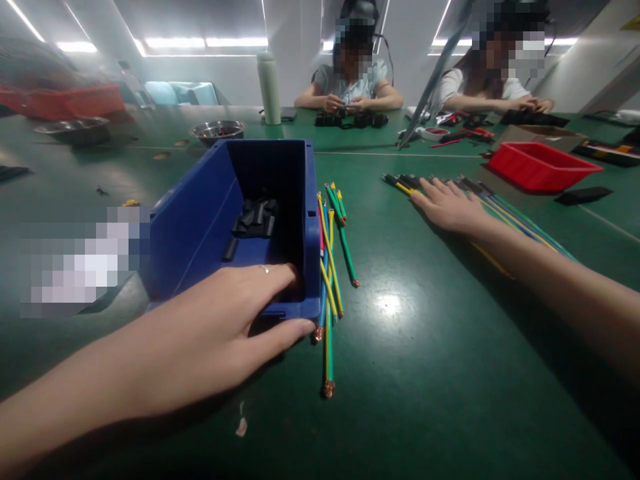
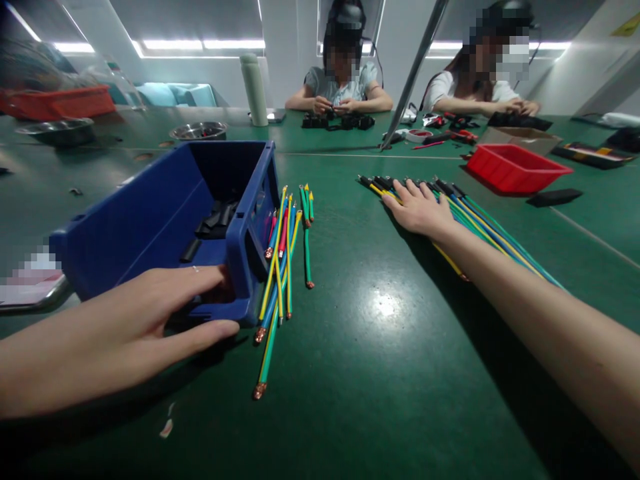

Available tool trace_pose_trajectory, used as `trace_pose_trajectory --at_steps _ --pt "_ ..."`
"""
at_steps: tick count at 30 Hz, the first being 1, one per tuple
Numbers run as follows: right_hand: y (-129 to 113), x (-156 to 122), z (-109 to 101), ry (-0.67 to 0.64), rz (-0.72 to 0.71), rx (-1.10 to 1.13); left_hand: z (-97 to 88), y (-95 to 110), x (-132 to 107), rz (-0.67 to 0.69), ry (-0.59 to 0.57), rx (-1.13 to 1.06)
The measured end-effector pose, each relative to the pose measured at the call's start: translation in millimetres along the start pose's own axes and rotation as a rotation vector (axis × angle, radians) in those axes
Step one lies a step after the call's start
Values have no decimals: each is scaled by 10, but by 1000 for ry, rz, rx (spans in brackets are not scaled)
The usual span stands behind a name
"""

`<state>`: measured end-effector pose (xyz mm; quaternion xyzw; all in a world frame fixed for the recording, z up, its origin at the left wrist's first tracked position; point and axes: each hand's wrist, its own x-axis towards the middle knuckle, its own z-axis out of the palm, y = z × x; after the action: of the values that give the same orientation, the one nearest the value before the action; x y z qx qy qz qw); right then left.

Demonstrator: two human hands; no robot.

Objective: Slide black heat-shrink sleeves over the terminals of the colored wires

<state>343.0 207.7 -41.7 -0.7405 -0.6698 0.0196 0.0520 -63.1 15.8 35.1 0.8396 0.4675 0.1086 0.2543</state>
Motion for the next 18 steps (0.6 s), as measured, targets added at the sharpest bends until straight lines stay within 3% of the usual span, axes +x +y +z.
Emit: trace_pose_trajectory --at_steps 13,18 --pt "708 -58 -62 36 90 17 11 -36 -30 -25 -15 32" --pt "894 -58 -48 39 97 -47 21 -48 -35 22 14 54"
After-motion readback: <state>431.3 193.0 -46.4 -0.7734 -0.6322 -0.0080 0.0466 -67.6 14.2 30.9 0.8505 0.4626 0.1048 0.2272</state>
